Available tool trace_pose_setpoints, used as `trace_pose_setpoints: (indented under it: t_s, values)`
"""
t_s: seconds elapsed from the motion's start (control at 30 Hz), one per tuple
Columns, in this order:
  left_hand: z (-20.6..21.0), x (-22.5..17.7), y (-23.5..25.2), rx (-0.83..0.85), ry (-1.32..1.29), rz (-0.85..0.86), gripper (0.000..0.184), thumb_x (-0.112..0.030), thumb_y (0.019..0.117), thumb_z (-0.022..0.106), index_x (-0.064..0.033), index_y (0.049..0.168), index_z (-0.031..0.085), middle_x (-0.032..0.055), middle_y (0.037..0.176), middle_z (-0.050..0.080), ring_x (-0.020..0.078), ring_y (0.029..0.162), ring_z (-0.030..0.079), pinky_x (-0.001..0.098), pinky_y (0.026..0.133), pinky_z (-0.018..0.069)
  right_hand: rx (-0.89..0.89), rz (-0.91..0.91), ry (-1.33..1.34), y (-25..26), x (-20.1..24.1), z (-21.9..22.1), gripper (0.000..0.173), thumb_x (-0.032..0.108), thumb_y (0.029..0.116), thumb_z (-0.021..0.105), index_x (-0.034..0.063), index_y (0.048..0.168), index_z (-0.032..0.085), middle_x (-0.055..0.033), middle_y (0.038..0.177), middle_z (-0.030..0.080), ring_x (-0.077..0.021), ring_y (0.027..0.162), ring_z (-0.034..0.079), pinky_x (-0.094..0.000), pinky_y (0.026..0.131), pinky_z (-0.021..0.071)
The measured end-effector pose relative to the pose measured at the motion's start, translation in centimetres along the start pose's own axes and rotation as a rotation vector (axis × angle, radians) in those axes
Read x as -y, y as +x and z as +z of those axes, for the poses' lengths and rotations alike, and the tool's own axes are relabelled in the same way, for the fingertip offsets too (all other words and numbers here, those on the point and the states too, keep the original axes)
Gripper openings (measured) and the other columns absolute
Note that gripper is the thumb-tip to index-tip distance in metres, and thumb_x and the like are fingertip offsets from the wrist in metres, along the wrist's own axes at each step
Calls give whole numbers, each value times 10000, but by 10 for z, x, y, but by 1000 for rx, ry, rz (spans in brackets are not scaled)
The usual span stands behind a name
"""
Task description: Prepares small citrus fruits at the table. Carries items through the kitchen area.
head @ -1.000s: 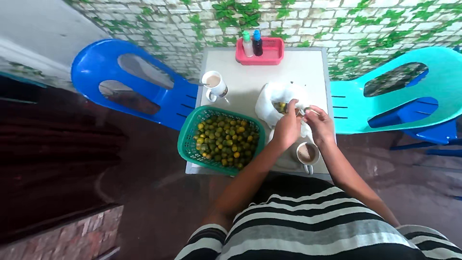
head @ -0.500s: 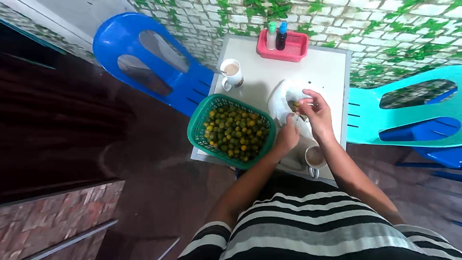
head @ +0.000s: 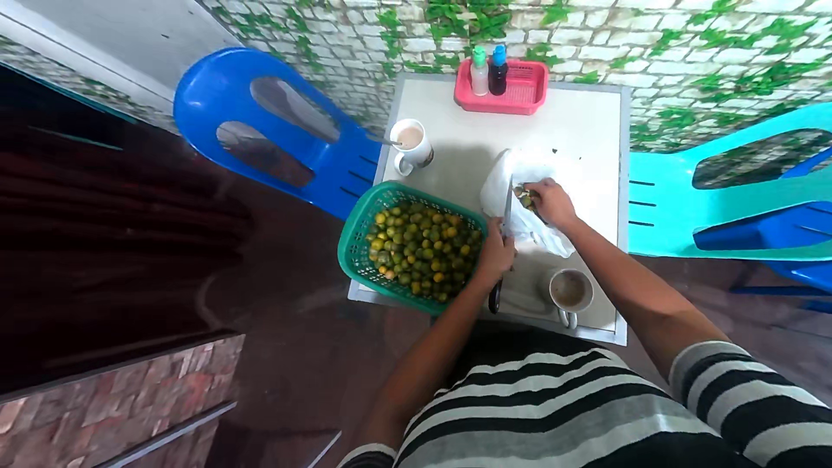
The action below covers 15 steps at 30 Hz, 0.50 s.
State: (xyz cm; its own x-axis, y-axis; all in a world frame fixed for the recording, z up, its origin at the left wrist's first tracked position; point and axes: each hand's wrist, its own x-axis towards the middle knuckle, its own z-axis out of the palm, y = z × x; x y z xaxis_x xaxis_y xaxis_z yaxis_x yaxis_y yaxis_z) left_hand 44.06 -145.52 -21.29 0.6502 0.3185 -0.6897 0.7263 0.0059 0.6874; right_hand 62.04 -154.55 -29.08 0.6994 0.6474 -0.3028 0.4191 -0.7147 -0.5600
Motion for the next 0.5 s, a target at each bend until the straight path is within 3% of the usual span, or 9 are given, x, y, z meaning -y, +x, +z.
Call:
trace_pose_setpoints:
  t_s: [0.07,0.17,0.27,0.33,0.43,0.5]
  values:
    - [-2,1,-2,11,9,-4,522,-213,1127,401,-137,1603,199,97,888,625,123,565,553,272,557,501,3,41,-14,7,2,2,366,64,1020,557,134,1365,659,-254,1380,566,-459,1256,569,-613,1008,490]
    - [-4,1,-3,23,20,-10,525,-220,1129,392,-144,1610,193,87,879,622,115,562,550,268,558,501,-28,11,-36,2,10,2,279,91,1028,550,97,1256,712,-239,1332,607,-441,1233,589,-601,1008,492]
    - [-4,-1,-7,-6,-2,6,519,-212,1129,396,-141,1605,204,87,886,625,114,565,557,267,563,505,-289,-39,-60,-14,3,2,284,108,958,668,50,1234,707,-275,1343,585,-508,1211,563,-668,970,465]
    - [-5,-6,-10,-51,-15,30,527,-194,1126,400,-132,1608,197,119,962,641,139,595,605,290,585,546,-349,64,-8,-27,-7,-4,517,282,921,757,78,1376,621,-302,1498,450,-569,1296,470,-727,965,428]
    - [-9,-20,-4,-107,2,55,600,-210,1120,428,-156,1635,125,182,982,654,203,640,670,357,634,596,-228,177,106,-55,-20,-9,933,580,851,767,154,1587,383,-307,1637,224,-620,1354,369,-780,944,397]
    - [-11,-31,6,-121,16,82,654,-183,1106,467,-162,1639,89,213,1040,657,236,662,692,391,648,612,-73,175,95,-72,-23,-6,1149,585,757,852,195,1646,238,-297,1668,134,-620,1369,353,-783,949,402]
